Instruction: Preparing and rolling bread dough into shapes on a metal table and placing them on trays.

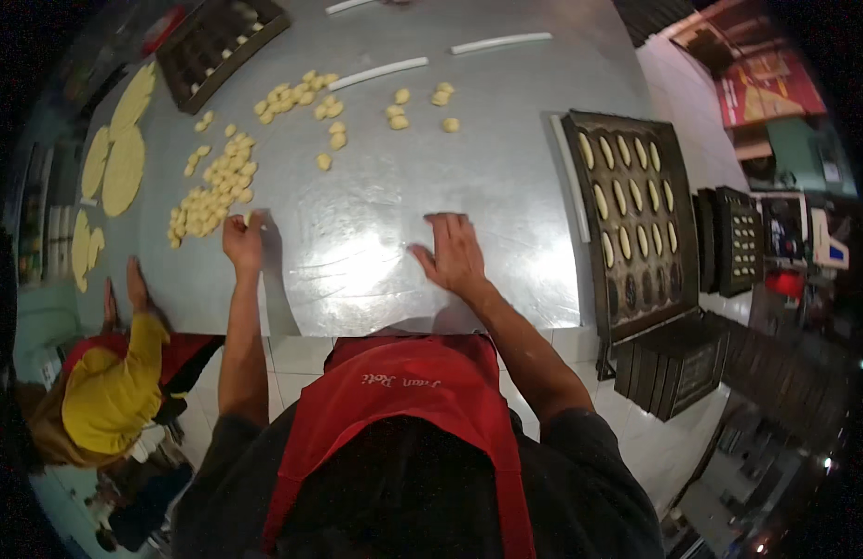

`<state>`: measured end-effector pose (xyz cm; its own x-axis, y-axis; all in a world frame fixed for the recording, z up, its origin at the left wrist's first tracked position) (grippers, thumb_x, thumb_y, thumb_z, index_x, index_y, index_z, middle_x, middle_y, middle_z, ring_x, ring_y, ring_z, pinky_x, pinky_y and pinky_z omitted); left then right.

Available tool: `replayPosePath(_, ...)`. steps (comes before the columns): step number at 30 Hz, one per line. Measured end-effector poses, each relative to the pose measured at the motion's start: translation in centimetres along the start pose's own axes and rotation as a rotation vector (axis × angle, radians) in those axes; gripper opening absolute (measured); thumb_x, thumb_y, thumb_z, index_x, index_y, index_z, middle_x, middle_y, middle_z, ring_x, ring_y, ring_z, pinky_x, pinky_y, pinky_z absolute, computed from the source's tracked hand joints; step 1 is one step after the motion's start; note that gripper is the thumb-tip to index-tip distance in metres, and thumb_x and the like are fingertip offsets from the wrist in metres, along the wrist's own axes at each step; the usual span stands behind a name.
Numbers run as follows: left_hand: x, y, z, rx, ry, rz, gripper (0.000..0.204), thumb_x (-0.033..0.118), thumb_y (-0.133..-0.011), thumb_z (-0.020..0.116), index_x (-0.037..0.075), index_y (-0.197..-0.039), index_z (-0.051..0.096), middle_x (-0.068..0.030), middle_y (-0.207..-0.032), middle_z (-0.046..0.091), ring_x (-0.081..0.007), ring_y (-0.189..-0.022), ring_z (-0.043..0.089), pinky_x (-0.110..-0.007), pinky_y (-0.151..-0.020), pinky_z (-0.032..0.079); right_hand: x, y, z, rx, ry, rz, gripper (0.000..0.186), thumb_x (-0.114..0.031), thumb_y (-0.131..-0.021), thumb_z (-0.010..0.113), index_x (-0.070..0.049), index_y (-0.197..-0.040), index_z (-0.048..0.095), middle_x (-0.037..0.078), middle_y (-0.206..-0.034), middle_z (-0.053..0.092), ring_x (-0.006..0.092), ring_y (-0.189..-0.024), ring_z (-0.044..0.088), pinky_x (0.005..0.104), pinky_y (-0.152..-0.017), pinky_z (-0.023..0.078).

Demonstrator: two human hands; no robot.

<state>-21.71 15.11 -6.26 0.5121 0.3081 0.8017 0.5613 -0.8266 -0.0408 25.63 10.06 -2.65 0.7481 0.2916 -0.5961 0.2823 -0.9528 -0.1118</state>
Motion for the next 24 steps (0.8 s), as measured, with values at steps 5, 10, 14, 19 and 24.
replayPosePath(5, 8.3, 11.2, 9.3, -0.428, 0.361, 0.004, 0.025, 0.007, -0.102, 0.080, 0.001, -0.122, 0.068, -0.0042, -0.104, 0.074, -0.0107, -0.093, 0.068, -0.027, -0.085, 0.055, 2.2, 6.6, -5.4, 0.107, -0.029, 0.018, 0.044, -0.003, -0.084, 0.086, -0.006, -0.126, 0.074, 0.016, -0.124, 0.071, 0.0391, -0.115, 0.065, 0.0486, -0.099, 0.057)
replayPosePath(10, 12.7, 16.3, 13.4, -0.653, 0.423, -0.045, 0.017, 0.009, -0.104, 0.079, 0.001, -0.116, 0.070, -0.0046, -0.106, 0.076, -0.0121, -0.097, 0.070, -0.027, -0.090, 0.056, 4.4, 8.8, -11.8, 0.273, -0.013, 0.101, 0.030, -0.004, -0.090, 0.085, -0.008, -0.118, 0.078, 0.012, -0.109, 0.075, 0.0294, -0.098, 0.073, 0.0400, -0.084, 0.062)
replayPosePath(14, 12.8, 16.5, 15.5, -0.722, 0.295, 0.048, 0.024, 0.005, -0.104, 0.077, 0.004, -0.125, 0.065, -0.0043, -0.107, 0.074, -0.0110, -0.099, 0.068, -0.028, -0.090, 0.055, 12.8, 18.5, -22.5, 0.790, -0.293, 0.544, 0.031, -0.012, -0.101, 0.081, -0.004, -0.129, 0.071, 0.016, -0.110, 0.076, 0.0238, -0.091, 0.075, 0.0331, -0.080, 0.060)
replayPosePath(19, 14.3, 17.6, 18.3, -0.729, 0.424, -0.043, 0.017, 0.001, -0.105, 0.072, 0.003, -0.122, 0.069, -0.0056, -0.115, 0.075, -0.0141, -0.106, 0.071, -0.029, -0.096, 0.057, 23.1, 28.3, -24.4, 0.380, 0.329, 0.768, 0.040, -0.008, -0.097, 0.076, -0.006, -0.137, 0.067, 0.020, -0.114, 0.075, 0.0396, -0.101, 0.074, 0.0468, -0.089, 0.061)
replayPosePath(24, 18.2, 22.3, 22.0, -0.852, 0.331, 0.116, 0.031, 0.001, -0.103, 0.074, 0.001, -0.134, 0.071, -0.0088, -0.118, 0.077, -0.0162, -0.106, 0.074, -0.030, -0.095, 0.060, 17.6, 18.6, -23.1, 0.487, 0.199, 0.556, 0.037, -0.009, -0.098, 0.073, -0.006, -0.135, 0.070, 0.022, -0.127, 0.071, 0.0476, -0.121, 0.066, 0.0538, -0.104, 0.055)
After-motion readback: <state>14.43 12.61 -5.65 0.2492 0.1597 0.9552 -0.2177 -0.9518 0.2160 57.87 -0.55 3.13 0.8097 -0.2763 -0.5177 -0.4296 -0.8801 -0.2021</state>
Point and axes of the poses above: each hand's wrist, its own y-axis away from the middle knuckle, its own z-axis out of the palm, x = y × z, the point moved 8 cm from there along -y, towards the middle knuckle
